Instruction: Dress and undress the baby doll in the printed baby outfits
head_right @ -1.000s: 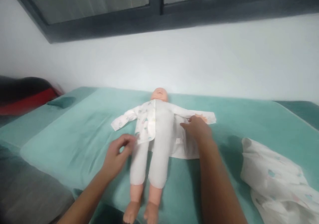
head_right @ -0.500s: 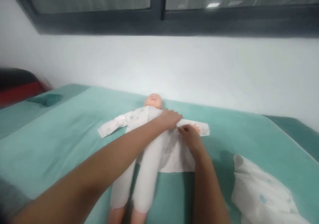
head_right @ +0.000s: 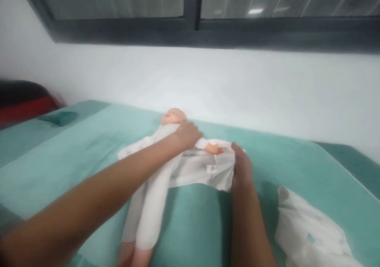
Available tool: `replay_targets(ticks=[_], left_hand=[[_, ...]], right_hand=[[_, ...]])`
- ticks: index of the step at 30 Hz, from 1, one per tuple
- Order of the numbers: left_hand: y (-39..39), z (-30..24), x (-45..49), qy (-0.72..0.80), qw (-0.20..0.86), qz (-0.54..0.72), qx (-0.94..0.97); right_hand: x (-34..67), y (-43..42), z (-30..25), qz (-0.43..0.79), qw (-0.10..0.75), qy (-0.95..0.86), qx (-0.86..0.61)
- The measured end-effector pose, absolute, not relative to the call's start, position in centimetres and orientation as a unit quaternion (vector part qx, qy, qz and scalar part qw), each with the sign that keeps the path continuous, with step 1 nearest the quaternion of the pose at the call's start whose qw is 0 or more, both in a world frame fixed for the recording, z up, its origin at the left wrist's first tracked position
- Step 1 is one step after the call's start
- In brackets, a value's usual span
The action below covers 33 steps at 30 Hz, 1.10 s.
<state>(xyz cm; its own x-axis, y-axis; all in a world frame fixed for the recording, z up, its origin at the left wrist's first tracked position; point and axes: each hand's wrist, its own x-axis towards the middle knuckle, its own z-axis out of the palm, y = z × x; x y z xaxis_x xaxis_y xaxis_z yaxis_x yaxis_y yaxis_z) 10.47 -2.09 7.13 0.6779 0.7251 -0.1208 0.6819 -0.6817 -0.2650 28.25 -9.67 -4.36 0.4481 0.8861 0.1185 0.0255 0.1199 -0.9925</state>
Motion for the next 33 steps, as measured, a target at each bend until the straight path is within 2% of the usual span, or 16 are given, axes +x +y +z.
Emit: replay_targets(ticks=[5,8,12,18,21,26,29,33], left_hand=[[-1.9,6.2,11.0,-0.389,0.028,0.063,-0.919],[-1.9,5.5,10.8,-0.382,-0.009,0.036,-0.923],[-1.8,4.5,11.0,-0.38,0.005,0.038,-0.924],[-1.2,2.4,12.2,-0.488,0.05,-0.053,-0.87],[-1.4,1.8,12.3,-0.49,0.041,-0.052,-0.869],[-1.8,2.3,11.1,-0.369,-0.059,-0.071,-0.925],[-1.6,2.5,11.2,-0.372,-0.115,-0.07,-0.918],[-1.3,2.3,11.8,-0.4,-0.152,-0.151,-0.891]], right_hand=[[27.2,-10.0,-3.1,0.438,0.693,-0.303,-0.486],[27.0,-10.1,-2.7,0.41,0.712,-0.299,-0.486],[26.4,-10.6,-1.6,0.379,0.725,-0.303,-0.49],[23.4,-11.4,0.1,0.45,0.651,-0.397,-0.466],[22.7,-11.2,-0.2,0.458,0.646,-0.419,-0.444],[22.8,-10.6,-0.9,0.445,0.669,-0.412,-0.431],[22.6,-10.8,-0.8,0.464,0.65,-0.427,-0.423],[21.8,-11.4,-0.5,0.505,0.607,-0.458,-0.409]])
